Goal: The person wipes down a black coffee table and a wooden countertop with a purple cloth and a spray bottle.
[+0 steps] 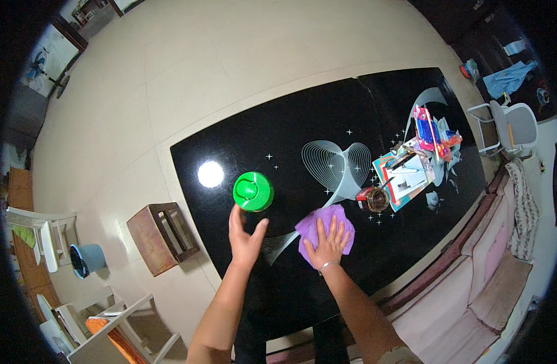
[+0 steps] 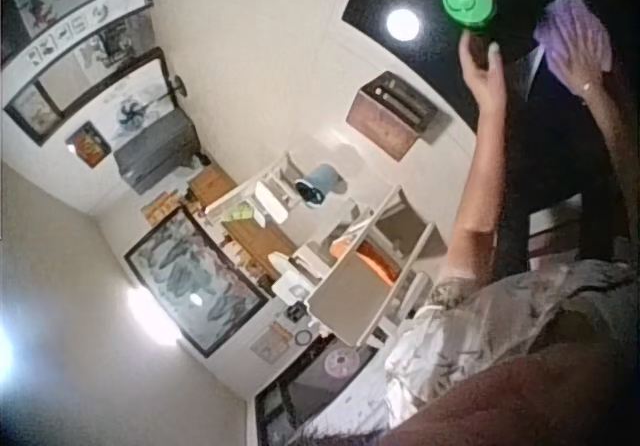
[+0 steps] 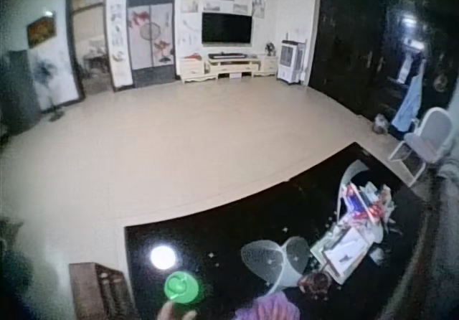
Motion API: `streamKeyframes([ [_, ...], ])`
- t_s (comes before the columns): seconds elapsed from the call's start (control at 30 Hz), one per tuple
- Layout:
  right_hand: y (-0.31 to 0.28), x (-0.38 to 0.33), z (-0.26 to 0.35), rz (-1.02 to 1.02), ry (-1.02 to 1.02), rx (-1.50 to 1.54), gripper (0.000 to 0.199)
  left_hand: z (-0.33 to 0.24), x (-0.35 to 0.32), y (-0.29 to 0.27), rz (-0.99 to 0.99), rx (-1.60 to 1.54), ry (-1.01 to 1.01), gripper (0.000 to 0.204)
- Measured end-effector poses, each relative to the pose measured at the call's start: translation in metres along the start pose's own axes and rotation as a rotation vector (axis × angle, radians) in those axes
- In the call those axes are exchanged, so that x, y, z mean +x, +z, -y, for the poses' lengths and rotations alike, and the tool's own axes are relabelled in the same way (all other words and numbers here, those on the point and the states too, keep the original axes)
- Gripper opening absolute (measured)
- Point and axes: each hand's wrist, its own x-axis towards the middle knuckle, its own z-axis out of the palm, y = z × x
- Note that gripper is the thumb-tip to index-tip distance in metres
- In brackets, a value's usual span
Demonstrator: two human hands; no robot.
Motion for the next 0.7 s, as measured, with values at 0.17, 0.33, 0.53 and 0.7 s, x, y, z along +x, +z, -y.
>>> streamKeyframes([
  [0.17,0.007,0.012,0.000,-0.046,0.019,-0.054,0.078,-0.091,-0.021,-0.113,0.382,-1.158,-0.273,0.028],
  [0.33,0.007,0.012,0.001,-0.032,0.029,-0.066,0.079,-0.138,-0.045,-0.133,0.829,-0.220,0.079,0.033],
  [0.53,0.006,0.015,0.005,-0.093,-0.001,-0.068,0.078,-0.116,-0.063,-0.070,1.027,0.695,0.455,0.039],
  [0.7,0.008,0.011,0.005,-0.096,0.016,-0.079,0.077,-0.071,-0.042,-0.129,0.708,0.135,-0.025,0.035],
])
